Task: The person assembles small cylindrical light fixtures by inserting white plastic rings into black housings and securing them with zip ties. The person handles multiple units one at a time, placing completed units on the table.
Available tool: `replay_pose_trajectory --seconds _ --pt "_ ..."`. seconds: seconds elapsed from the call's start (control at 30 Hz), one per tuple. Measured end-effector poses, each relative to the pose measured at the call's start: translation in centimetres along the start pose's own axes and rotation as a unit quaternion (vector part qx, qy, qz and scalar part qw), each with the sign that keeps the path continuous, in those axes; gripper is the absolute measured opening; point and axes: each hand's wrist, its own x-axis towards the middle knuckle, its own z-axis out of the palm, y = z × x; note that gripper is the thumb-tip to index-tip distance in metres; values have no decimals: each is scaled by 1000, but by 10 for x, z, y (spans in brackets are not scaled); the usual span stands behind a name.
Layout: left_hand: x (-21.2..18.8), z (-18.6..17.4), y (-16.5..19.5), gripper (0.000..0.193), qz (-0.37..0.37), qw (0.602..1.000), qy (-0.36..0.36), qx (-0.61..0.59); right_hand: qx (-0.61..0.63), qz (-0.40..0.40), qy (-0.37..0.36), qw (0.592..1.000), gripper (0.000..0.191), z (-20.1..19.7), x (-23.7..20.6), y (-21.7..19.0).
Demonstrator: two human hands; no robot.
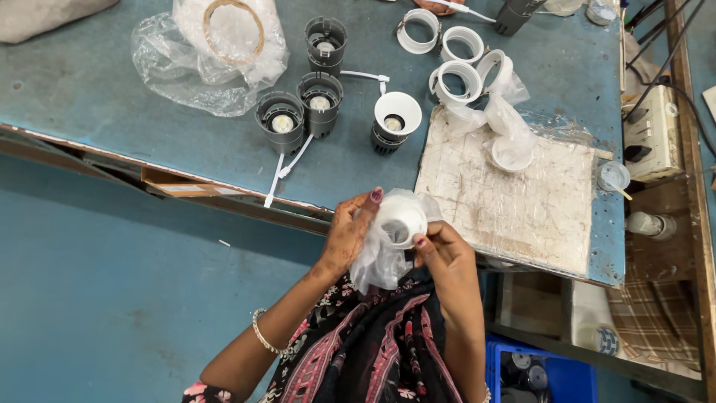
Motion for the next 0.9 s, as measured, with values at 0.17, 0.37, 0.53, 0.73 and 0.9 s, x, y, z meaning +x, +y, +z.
replay_pose_trajectory --seconds 0.17,0.37,0.53,0.73,0.9 --pt "10 -18 4 54 -71 996 37 -24 157 44 -67 984 19 -8 6 22" --pt "16 -40 -5 39 -155 957 -186 -162 193 79 -141 968 22 -11 14 42" --pt "31 -48 -20 37 -85 992 15 -94 202 57 -125 970 21 -14 15 52" --pt "16 -115 12 49 -1 969 217 -120 380 90 -46 920 27 -29 13 43" --pt "20 -170 53 41 123 970 94 -186 493 116 -38 861 31 -32 20 35"
